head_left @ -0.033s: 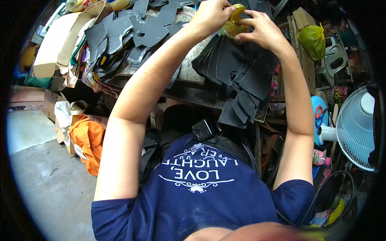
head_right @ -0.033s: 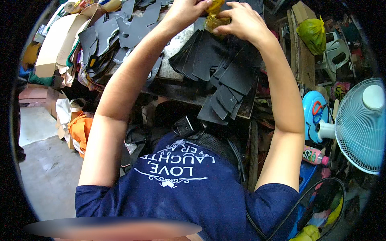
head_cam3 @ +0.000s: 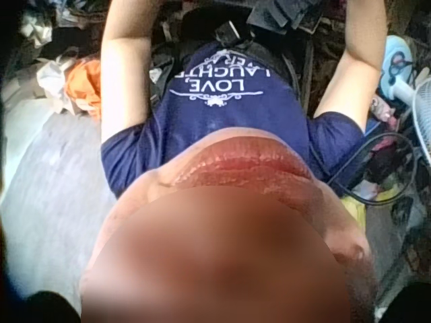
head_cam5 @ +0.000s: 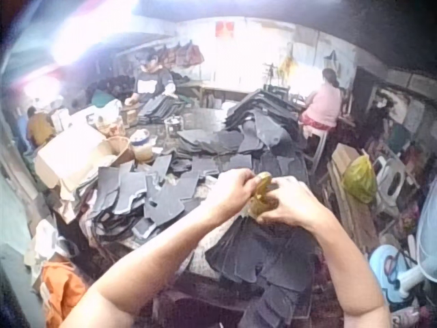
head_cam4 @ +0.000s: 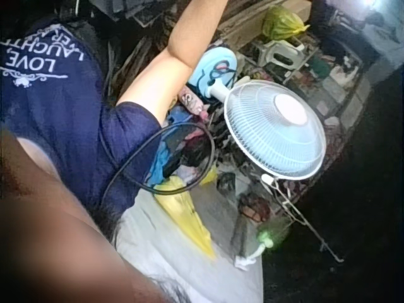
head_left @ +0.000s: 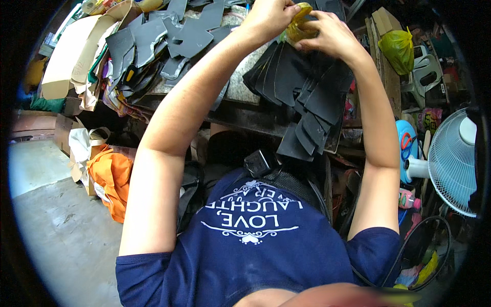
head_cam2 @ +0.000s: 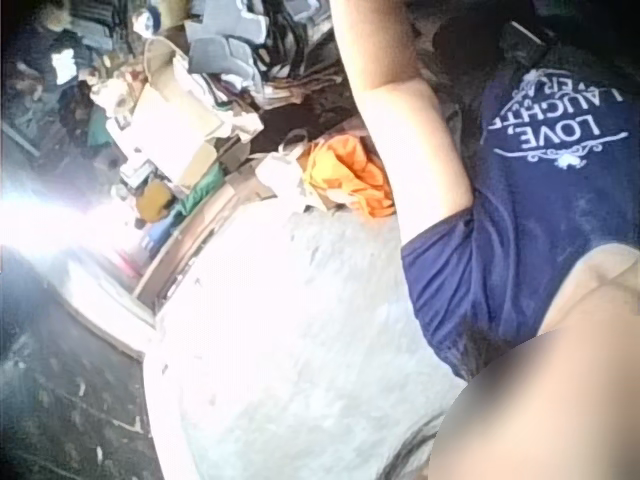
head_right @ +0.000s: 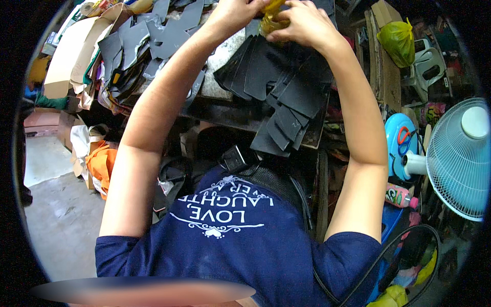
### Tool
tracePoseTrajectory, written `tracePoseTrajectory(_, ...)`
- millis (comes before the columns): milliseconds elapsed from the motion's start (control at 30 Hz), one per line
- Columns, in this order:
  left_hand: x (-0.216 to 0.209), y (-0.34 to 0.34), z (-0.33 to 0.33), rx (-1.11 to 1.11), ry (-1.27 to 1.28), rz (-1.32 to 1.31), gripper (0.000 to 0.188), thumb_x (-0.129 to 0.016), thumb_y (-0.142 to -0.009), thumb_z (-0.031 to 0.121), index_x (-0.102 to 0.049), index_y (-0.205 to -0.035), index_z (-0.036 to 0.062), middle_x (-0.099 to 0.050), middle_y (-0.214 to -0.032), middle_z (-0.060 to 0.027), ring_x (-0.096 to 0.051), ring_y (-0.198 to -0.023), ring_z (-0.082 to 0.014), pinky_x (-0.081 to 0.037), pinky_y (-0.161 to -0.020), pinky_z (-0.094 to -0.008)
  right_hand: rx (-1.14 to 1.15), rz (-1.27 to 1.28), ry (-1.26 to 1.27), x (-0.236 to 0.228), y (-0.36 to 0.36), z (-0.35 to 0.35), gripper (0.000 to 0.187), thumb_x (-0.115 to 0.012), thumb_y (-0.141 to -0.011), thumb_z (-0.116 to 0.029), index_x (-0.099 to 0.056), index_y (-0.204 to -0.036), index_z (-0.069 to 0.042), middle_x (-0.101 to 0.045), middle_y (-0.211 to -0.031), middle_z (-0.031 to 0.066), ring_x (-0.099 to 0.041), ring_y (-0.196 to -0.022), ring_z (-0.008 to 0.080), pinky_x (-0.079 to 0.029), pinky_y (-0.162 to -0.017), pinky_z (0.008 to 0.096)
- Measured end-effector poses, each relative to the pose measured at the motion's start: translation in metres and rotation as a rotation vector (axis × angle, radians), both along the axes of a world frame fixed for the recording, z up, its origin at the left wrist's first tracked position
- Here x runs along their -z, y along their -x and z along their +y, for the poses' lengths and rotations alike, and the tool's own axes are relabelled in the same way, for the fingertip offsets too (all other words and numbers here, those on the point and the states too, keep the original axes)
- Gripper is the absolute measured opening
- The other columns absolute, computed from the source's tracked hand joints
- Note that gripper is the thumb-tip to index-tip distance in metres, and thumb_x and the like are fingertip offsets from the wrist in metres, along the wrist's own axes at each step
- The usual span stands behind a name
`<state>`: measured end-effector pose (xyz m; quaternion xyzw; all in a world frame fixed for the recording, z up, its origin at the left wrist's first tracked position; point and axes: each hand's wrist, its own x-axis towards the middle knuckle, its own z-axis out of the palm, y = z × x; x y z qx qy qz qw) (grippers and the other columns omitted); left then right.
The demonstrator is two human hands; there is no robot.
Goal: The person repeatedly picks up dark flat pieces from a table and rubs their edges with a small yellow cylindrical object. The person turns the pieces over and continues rubbing different edges, then places them back on the table.
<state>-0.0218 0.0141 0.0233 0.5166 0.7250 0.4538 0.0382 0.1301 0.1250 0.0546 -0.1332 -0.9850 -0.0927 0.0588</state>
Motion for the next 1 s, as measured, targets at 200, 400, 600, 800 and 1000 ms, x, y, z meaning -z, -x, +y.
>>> tracePoseTrajectory(200,-0.005,-0.007,0.0,-0.044,-0.05,0.054,0.032,-0.057,-0.091,0.029,-0.07,-0.093,-0.0007,-0.069,-0.088,-0.023,-0.068,-0.086,-0.0368,-0.051,-0.077,-0.0442,0.194,-0.22,0.022,-0.013,0.021,-0.028,0.062,-0.069,-0.075,-0.062,-0.071,-0.118,-0.016,-0.058,-0.131,0.0091,-0.051,-0.124,0.0308,-0.037,-0.103,0.0482)
tracePoseTrajectory(400,-0.004,-0.011,-0.004,-0.013,-0.059,0.035,0.03,-0.061,-0.09,0.028,-0.07,-0.095,0.0004,-0.069,-0.091,-0.0221,-0.068,-0.088,-0.0369,-0.052,-0.078,-0.044,0.048,0.185,0.24,-0.037,-0.021,-0.024,0.044,-0.072,-0.075,-0.051,-0.076,-0.099,-0.014,-0.064,-0.115,0.0113,-0.057,-0.113,0.0322,-0.039,-0.095,0.05)
tracePoseTrajectory(600,-0.004,-0.01,-0.023,0.025,-0.019,0.136,0.029,-0.065,-0.086,0.025,-0.067,-0.099,-0.0007,-0.062,-0.095,-0.0241,-0.06,-0.095,-0.0406,-0.048,-0.086,-0.0463,-0.105,0.21,0.031,-0.029,-0.057,-0.035,0.046,-0.073,-0.079,-0.047,-0.072,-0.109,-0.012,-0.063,-0.124,0.0112,-0.058,-0.116,0.0317,-0.042,-0.099,0.045)
tracePoseTrajectory(800,0.009,-0.045,-0.071,-0.053,0.528,0.363,0.064,-0.071,-0.079,0.055,-0.057,-0.111,0.0013,-0.066,-0.104,-0.0216,-0.066,-0.099,-0.0375,-0.054,-0.084,-0.0457,-0.2,0.709,0.489,-0.024,-0.083,-0.067,0.026,-0.073,-0.084,-0.015,-0.068,-0.107,-0.003,-0.065,-0.113,0.0105,-0.062,-0.105,0.0233,-0.047,-0.093,0.0344)
tracePoseTrajectory(1000,0.023,-0.064,-0.078,-0.085,0.286,0.198,0.072,-0.086,-0.067,0.033,-0.048,-0.117,-0.0013,-0.062,-0.103,-0.0236,-0.061,-0.101,-0.0403,-0.051,-0.086,-0.0458,-0.014,0.737,0.712,-0.002,-0.09,-0.082,0.049,-0.071,-0.086,-0.01,-0.056,-0.133,-0.008,-0.063,-0.121,0.0113,-0.059,-0.108,0.0203,-0.045,-0.097,0.0345)
